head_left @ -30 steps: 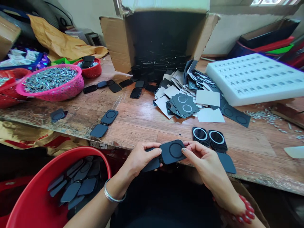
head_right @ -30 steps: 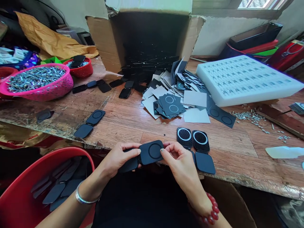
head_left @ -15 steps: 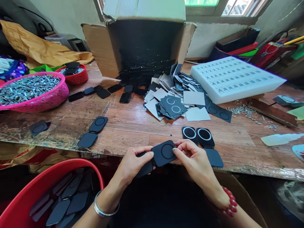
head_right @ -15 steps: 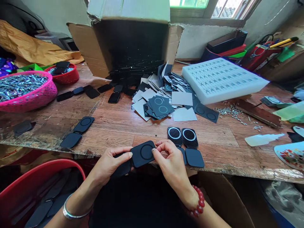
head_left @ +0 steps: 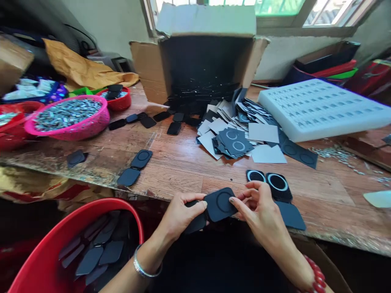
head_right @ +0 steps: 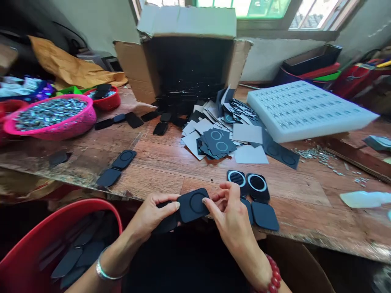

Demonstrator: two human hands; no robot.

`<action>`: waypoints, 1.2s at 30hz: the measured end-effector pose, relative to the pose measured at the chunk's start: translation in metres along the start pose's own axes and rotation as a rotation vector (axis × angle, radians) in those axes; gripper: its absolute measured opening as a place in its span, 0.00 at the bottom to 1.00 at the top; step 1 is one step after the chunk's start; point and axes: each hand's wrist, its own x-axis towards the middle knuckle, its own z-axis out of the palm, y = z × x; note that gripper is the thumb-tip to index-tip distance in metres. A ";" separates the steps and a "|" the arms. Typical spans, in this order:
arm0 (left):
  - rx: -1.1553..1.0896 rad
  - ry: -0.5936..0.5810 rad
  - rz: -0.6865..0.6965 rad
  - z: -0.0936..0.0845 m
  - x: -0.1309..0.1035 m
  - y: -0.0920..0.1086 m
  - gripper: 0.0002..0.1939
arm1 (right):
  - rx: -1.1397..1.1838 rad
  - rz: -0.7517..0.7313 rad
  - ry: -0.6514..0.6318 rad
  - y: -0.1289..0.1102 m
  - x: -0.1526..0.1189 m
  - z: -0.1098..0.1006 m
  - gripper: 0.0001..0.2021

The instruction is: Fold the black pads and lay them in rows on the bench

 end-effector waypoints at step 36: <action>1.067 0.510 0.870 -0.055 0.067 0.033 0.09 | -0.163 -0.419 -0.101 0.009 -0.015 -0.010 0.09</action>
